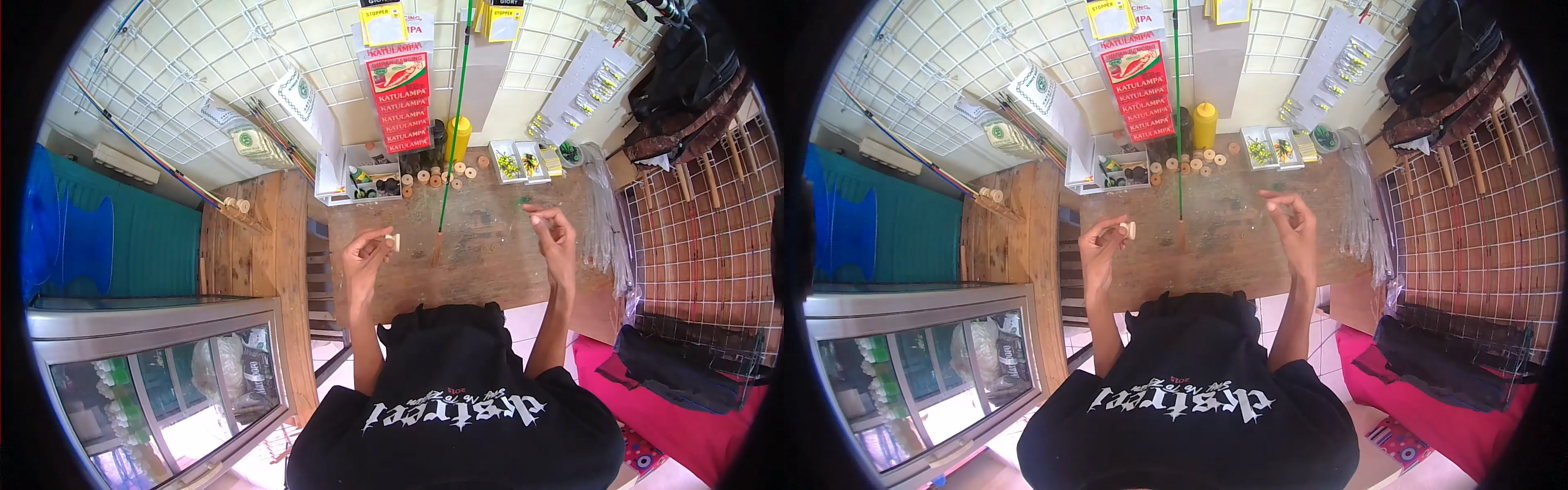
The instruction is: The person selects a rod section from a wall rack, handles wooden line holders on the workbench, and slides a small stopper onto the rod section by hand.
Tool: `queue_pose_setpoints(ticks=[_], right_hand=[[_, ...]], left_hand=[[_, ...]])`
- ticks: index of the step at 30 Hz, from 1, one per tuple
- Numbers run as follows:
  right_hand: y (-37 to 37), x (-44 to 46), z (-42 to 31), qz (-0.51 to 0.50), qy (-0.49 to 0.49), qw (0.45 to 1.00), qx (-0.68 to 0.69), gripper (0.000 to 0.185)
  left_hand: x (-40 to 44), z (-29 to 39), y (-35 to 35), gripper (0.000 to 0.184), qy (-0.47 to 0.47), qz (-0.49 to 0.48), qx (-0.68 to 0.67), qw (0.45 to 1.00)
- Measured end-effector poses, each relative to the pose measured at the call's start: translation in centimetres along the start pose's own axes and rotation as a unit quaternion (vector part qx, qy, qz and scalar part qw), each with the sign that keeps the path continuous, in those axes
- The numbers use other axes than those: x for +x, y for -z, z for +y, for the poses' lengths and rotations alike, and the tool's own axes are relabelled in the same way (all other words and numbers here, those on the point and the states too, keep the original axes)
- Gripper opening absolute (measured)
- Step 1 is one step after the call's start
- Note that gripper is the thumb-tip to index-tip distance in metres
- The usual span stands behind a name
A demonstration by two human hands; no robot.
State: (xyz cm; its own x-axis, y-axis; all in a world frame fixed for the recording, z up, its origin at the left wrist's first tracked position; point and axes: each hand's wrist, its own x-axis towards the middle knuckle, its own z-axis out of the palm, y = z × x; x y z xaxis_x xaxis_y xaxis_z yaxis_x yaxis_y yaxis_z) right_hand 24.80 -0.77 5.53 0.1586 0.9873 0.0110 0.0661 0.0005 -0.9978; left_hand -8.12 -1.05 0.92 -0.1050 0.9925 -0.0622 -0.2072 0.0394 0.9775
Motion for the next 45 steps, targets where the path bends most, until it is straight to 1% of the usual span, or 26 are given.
queue_pose_setpoints(ticks=[1, 2, 3, 4, 5, 6, 7, 9, 10, 12, 13, 15, 16, 18, 19, 21, 22, 24, 27, 34, 36, 37, 39, 40, 43, 45], right_hand=[[-0.8, -0.3, -0.4, -0.019, -0.036, 0.999, 0.025, 0.004], [-1.7, -0.6, -0.5, -0.018, -0.036, 0.999, 0.026, 0.004], [-2.7, -0.8, -0.5, -0.103, -0.027, 0.994, 0.039, 0.004], [-3.7, -1.1, -0.5, -0.188, -0.017, 0.981, 0.052, 0.003], [-4.8, -1.3, -0.3, -0.232, -0.010, 0.971, 0.055, 0.004], [-5.7, -1.6, -0.1, -0.276, -0.003, 0.959, 0.058, 0.004], [-6.6, -1.8, -0.2, -0.277, -0.004, 0.959, 0.059, 0.004], [-7.9, -2.2, -0.5, -0.371, -0.090, 0.922, 0.062, 0.006], [-8.4, -2.2, 0.0, -0.371, -0.090, 0.922, 0.062, 0.006], [-9.1, -2.1, 1.6, -0.452, -0.083, 0.887, 0.049, 0.007], [-9.2, -2.2, 1.9, -0.453, -0.083, 0.886, 0.050, 0.007], [-9.3, -2.3, 2.2, -0.411, -0.106, 0.903, 0.066, 0.009], [-9.1, -2.2, 2.3, -0.412, -0.107, 0.902, 0.066, 0.009], [-8.4, -1.7, 2.4, -0.329, -0.104, 0.936, 0.068, 0.011], [-8.0, -1.5, 2.3, -0.329, -0.104, 0.936, 0.067, 0.011], [-7.4, -1.2, 2.1, -0.238, -0.080, 0.967, 0.035, 0.010], [-7.2, -1.0, 2.1, -0.238, -0.080, 0.967, 0.034, 0.010], [-6.8, -0.9, 2.0, -0.192, -0.034, 0.978, 0.068, 0.008], [-5.9, -0.9, 1.9, -0.170, -0.036, 0.979, 0.110, 0.007], [-3.1, -0.8, 1.1, -0.146, -0.052, 0.982, 0.103, 0.007], [-1.8, -0.6, 2.1, -0.100, -0.036, 0.988, 0.114, 0.007], [-1.0, -0.5, 2.2, -0.100, -0.036, 0.988, 0.114, 0.007], [0.7, -0.3, 2.5, -0.044, -0.058, 0.989, 0.128, 0.008], [1.4, -0.2, 2.7, -0.044, -0.058, 0.989, 0.127, 0.008], [3.1, -0.1, 3.4, 0.046, -0.057, 0.989, 0.127, 0.013], [3.9, -0.1, 3.7, 0.060, -0.059, 0.989, 0.119, 0.013]], left_hand=[[-0.1, 0.2, -0.3, 0.022, -0.002, -0.023, -0.015, 1.000], [-0.1, 0.5, -0.6, 0.024, -0.005, -0.046, -0.031, 0.998], [-0.2, 0.8, -1.0, 0.024, -0.004, -0.047, -0.030, 0.998], [-0.4, 1.3, -1.5, 0.027, -0.017, -0.075, -0.051, 0.996], [-0.5, 1.6, -1.9, 0.030, -0.030, -0.103, -0.072, 0.992], [-0.5, 1.8, -2.0, 0.030, -0.030, -0.103, -0.071, 0.992], [-0.6, 1.9, -2.1, 0.033, -0.033, -0.126, -0.066, 0.989], [-0.7, 2.2, -2.1, 0.036, -0.038, -0.147, -0.061, 0.987], [-0.8, 2.3, -2.1, 0.036, -0.046, -0.159, -0.049, 0.985], [-0.8, 2.4, -2.1, 0.036, -0.055, -0.171, -0.036, 0.983], [-0.9, 2.4, -2.0, 0.037, -0.061, -0.166, -0.033, 0.984], [-0.9, 2.5, -1.9, 0.037, -0.068, -0.159, -0.029, 0.985], [-0.9, 2.4, -1.8, 0.035, -0.072, -0.153, -0.040, 0.985], [-0.9, 2.3, -1.7, 0.034, -0.077, -0.146, -0.052, 0.985], [-0.9, 2.2, -1.5, 0.034, -0.076, -0.144, -0.049, 0.985], [-0.9, 2.2, -1.4, 0.034, -0.074, -0.143, -0.048, 0.986], [-0.9, 2.2, -1.4, 0.034, -0.072, -0.143, -0.048, 0.986], [-0.8, 2.1, -1.3, 0.034, -0.070, -0.143, -0.048, 0.986], [-0.7, 1.7, -0.9, 0.034, -0.077, -0.129, -0.029, 0.988], [-1.0, 1.7, -0.2, 0.029, -0.048, -0.059, -0.065, 0.995], [-1.0, 1.6, 0.4, 0.030, -0.042, -0.042, -0.071, 0.996], [-1.0, 1.7, 0.7, 0.030, -0.039, -0.032, -0.058, 0.997], [-1.0, 1.6, 1.5, 0.030, -0.036, -0.022, -0.046, 0.998], [-1.1, 1.3, 1.9, 0.029, -0.037, -0.007, -0.059, 0.998], [-1.2, 0.9, 3.0, 0.027, -0.040, 0.019, -0.077, 0.996], [-1.4, 1.2, 3.4, 0.026, -0.041, 0.037, -0.093, 0.994]])
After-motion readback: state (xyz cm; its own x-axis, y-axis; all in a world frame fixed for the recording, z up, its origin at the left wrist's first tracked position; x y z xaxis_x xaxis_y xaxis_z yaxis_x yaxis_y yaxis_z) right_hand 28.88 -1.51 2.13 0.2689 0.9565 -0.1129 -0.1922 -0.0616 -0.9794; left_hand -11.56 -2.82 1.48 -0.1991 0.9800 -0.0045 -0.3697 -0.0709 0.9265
